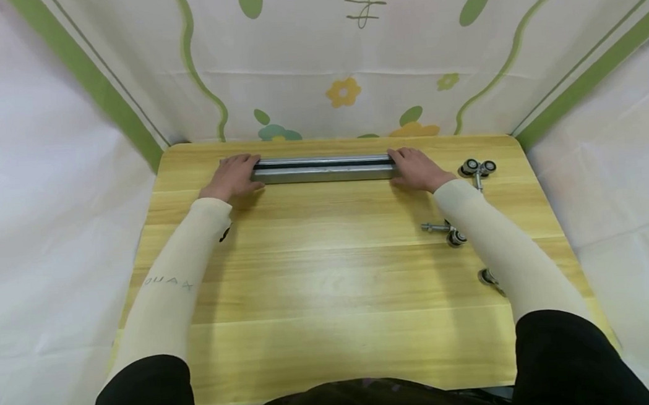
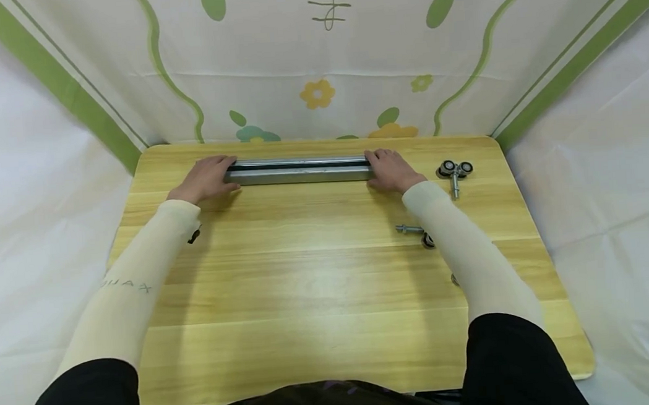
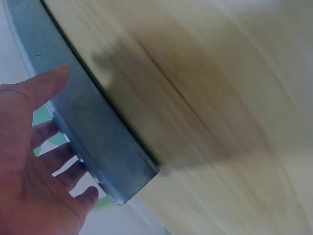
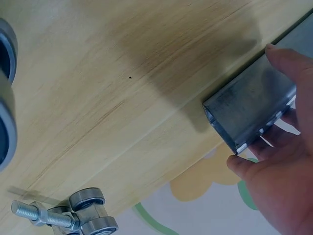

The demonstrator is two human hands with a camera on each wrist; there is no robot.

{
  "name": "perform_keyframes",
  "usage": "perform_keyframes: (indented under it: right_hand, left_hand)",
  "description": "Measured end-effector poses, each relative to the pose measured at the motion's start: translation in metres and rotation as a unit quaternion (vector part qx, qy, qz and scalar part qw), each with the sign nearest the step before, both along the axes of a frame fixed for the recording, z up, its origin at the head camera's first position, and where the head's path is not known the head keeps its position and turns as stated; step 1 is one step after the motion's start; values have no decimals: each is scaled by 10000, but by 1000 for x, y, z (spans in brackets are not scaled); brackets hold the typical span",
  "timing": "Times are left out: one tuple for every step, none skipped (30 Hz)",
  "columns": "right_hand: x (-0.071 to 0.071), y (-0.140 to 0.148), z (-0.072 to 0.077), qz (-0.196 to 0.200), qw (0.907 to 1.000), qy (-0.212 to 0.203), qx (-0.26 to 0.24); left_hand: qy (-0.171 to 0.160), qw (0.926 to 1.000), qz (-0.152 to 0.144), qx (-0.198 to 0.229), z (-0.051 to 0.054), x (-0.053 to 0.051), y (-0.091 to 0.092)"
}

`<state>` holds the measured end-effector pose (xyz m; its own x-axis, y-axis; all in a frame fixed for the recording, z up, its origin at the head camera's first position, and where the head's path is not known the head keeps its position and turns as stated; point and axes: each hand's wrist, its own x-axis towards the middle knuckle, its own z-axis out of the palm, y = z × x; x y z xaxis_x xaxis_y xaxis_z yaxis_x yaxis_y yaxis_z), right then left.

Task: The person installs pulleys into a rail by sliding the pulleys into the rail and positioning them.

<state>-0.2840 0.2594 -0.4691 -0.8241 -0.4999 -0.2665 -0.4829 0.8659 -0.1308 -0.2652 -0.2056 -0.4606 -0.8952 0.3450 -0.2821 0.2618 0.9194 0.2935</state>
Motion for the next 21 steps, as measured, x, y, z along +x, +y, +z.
perform_keyframes:
  right_hand:
    - [0,0,-1,-22,10000,4,-4]
    - [0,1,-2,-28,10000,20,-12]
    - [-1,1,-2,-28,10000,46,-13]
    - [-1,1,-3,-30,10000,74,-23]
    - [-1,0,-3,-30,9999,95,-29]
    - [-2,0,-3,-34,9999,114,-28]
    - [-2,0,-3,-38,9999,130,-29]
    - [-3,-1,-3,-44,9999,134,-20]
    - [-3,-1,-3,-65,9999,134,-17]
    - [-4,-1,-3,-92,9999,114,-18]
    - [-5,-2,-3,-118,9999,87,-23]
    - [-5,-2,-3,-129,9999,61,-20]
    - [-6,-2,-4,-133,9999,39,-25]
    - [-7,-2,-5,-139,9999,17,-11]
    - [-8,-3,-6,-143,9999,-1,0]
    - [-9,-3,-6,-142,9999,-22,17]
    - [-9,-3,-6,-120,9999,-19,43]
    - [-9,-3,-7,-100,9999,-14,78]
    - [-10,-3,-7,-96,9999,-17,110]
    - [-10,-3,-7,-99,9998,-26,140]
    - [-10,-3,-6,-100,9998,-32,143]
  left_hand:
    - [-5,10000,-5,-15,0,-1,1]
    - [-18,10000,-10,-26,0,-2,2]
    - [-40,10000,-14,-40,0,-3,3]
    - [-66,10000,-9,-54,0,-5,4]
    - [-92,9999,-4,-77,0,-6,5]
    - [-130,9999,-5,-103,0,-7,6]
    - [-163,9998,-6,-126,1,-8,7]
    - [-207,9997,-3,-144,1,-9,8]
    - [-258,9995,1,-155,2,-10,8]
    - [-308,9994,20,-150,3,-11,9]
    - [-349,9993,35,-153,3,-12,10]
    - [-383,9991,49,-153,4,-12,11]
    - [-416,9990,75,-151,4,-13,11]
    - [-448,9988,107,-149,4,-14,11]
    - [-459,9987,123,-157,5,-14,11]
    - [-452,9987,137,-164,4,-14,11]
    - [-434,9988,137,-185,4,-14,11]
    - [-424,9988,147,-194,5,-13,11]
    - [-404,9989,146,-205,4,-13,11]
    - [-373,9990,137,-218,4,-13,12]
    - [-336,9991,117,-226,4,-13,12]
